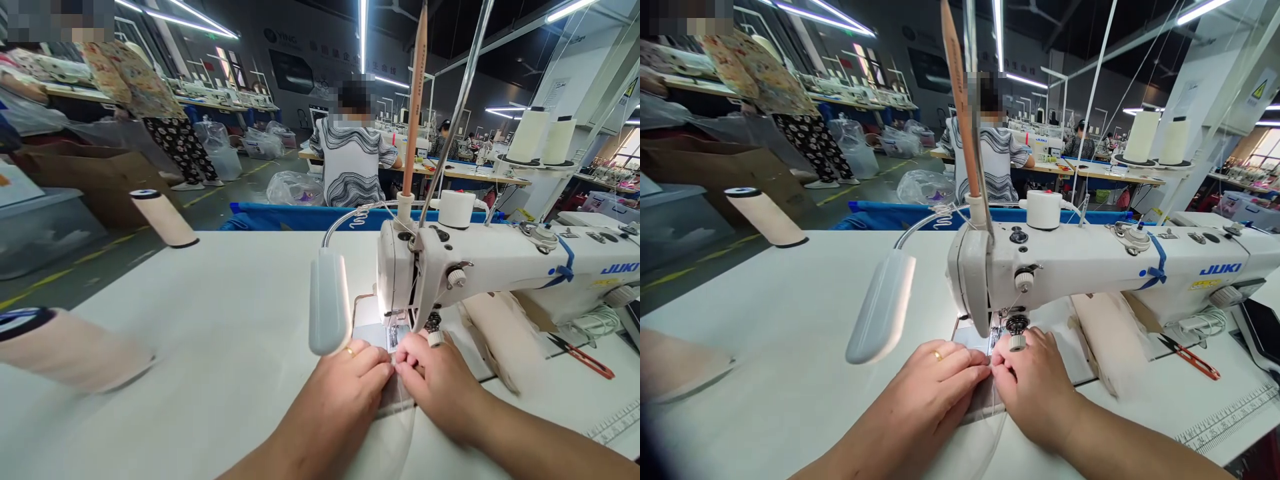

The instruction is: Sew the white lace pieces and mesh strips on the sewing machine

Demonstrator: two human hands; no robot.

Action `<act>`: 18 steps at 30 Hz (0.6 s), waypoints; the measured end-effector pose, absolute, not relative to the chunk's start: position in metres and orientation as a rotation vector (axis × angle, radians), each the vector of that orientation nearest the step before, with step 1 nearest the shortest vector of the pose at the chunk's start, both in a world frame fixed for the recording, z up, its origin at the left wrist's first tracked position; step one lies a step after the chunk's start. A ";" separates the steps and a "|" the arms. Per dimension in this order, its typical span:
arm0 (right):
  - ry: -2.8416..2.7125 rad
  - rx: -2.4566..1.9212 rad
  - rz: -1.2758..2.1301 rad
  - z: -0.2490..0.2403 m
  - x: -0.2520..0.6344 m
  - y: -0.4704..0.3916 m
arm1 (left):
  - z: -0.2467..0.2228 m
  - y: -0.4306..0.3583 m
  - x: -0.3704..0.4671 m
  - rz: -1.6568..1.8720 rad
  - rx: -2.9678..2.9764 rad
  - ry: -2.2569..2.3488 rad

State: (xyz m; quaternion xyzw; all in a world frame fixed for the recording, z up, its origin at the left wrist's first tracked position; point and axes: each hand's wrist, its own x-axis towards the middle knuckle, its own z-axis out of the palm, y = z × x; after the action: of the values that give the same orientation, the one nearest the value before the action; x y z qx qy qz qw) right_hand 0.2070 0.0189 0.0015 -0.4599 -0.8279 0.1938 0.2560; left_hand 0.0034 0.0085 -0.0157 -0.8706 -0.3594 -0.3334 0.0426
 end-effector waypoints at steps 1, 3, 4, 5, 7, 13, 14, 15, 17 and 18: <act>-2.278 -1.214 0.509 0.000 0.210 0.019 | -0.015 0.008 0.003 -1.020 -2.683 -1.108; -2.340 -1.155 0.446 -0.004 0.214 0.020 | -0.010 0.008 0.001 -0.959 -2.756 -1.115; -2.364 -1.137 0.408 -0.005 0.216 0.021 | -0.006 0.008 0.000 -0.941 -2.779 -1.108; -2.381 -1.129 0.369 -0.007 0.218 0.021 | -0.003 0.008 -0.001 -0.936 -2.791 -1.095; -2.404 -1.126 0.304 -0.008 0.219 0.021 | 0.002 0.009 -0.003 -0.965 -2.794 -1.070; -2.431 -1.175 0.136 -0.008 0.219 0.020 | -0.015 0.017 -0.009 -1.070 -2.826 -1.143; -2.428 -1.177 0.114 -0.008 0.218 0.021 | -0.018 0.018 -0.010 -1.091 -2.829 -1.156; -2.425 -1.175 0.095 -0.009 0.218 0.021 | -0.022 0.019 -0.010 -1.099 -2.838 -1.163; -2.415 -1.172 0.064 -0.010 0.218 0.022 | -0.025 0.022 -0.011 -1.107 -2.842 -1.166; -2.412 -1.172 0.050 -0.010 0.218 0.022 | -0.025 0.022 -0.011 -1.107 -2.838 -1.163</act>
State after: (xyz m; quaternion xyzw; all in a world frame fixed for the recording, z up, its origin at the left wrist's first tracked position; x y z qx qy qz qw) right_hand 0.2179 0.0220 -0.0101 -0.4254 -0.8757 0.0182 0.2278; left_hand -0.0111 0.0224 -0.0252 -0.8688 -0.3561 -0.3389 -0.0598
